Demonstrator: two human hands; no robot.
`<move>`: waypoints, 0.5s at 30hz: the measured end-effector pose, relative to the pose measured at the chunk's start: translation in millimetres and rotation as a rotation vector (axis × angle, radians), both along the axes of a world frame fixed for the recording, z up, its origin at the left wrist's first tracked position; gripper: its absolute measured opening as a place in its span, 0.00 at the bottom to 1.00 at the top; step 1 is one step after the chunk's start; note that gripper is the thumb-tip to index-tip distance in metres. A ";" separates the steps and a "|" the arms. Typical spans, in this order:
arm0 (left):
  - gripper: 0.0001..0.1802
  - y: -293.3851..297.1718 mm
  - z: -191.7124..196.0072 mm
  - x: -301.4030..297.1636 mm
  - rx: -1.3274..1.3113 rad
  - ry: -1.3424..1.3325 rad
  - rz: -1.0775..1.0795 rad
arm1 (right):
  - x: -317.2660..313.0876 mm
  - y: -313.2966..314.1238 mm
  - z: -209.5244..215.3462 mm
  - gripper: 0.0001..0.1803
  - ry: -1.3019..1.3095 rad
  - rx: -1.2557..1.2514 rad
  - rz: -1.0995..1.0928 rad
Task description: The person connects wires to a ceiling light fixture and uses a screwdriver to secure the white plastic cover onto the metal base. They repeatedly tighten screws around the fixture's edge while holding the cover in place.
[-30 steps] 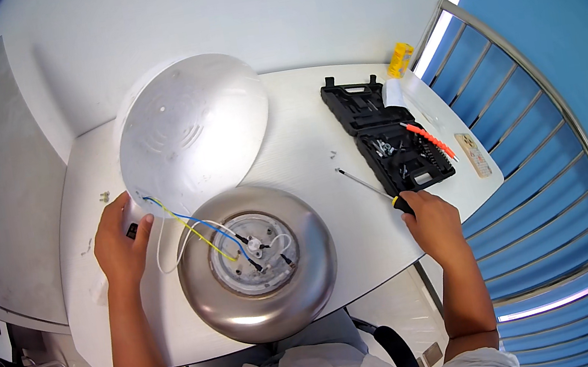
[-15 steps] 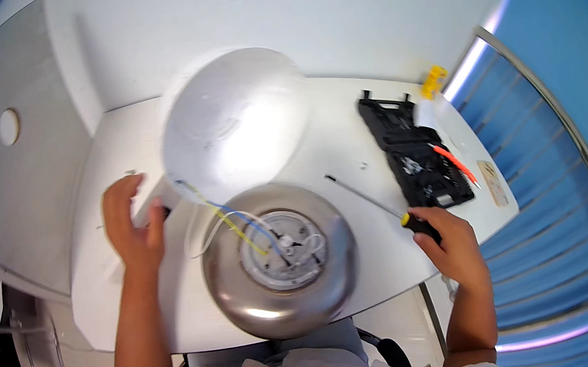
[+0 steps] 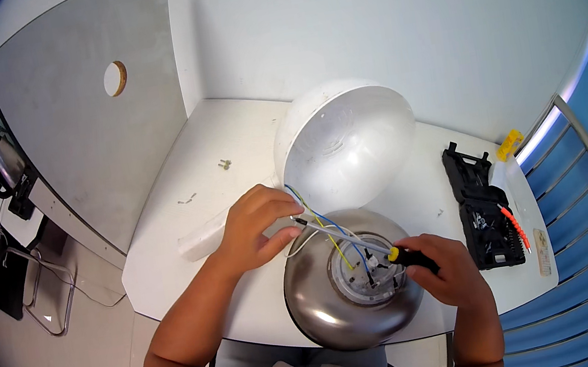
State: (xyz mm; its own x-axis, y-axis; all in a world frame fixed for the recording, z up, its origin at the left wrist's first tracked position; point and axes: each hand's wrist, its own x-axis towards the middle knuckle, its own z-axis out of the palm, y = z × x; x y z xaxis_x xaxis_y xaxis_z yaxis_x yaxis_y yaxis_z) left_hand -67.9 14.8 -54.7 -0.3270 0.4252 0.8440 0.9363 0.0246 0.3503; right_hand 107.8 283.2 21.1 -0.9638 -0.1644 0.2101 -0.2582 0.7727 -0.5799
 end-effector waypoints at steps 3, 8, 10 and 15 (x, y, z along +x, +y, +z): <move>0.09 0.4 -2.2 -1.1 -0.014 -0.008 -0.003 | -2.1 2.4 -6.3 0.21 -0.012 0.016 -0.010; 0.05 3.6 -1.6 -3.2 -0.034 0.020 -0.018 | -0.1 4.4 -5.7 0.22 0.011 0.078 -0.023; 0.05 2.4 0.3 -1.9 -0.080 0.031 0.002 | 1.1 3.0 0.5 0.22 0.030 0.154 -0.033; 0.06 0.2 4.4 1.1 -0.166 0.079 0.060 | 1.8 -0.7 5.3 0.21 0.317 0.439 -0.021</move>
State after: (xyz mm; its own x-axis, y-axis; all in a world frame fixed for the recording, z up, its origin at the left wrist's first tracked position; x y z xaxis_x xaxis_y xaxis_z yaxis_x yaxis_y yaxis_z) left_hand -66.9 15.0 -50.4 -0.2914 0.5429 0.7877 0.9559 0.1323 0.2624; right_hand 109.6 282.5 26.5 -0.8681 -0.2840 0.4072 -0.3504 0.9315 -0.0973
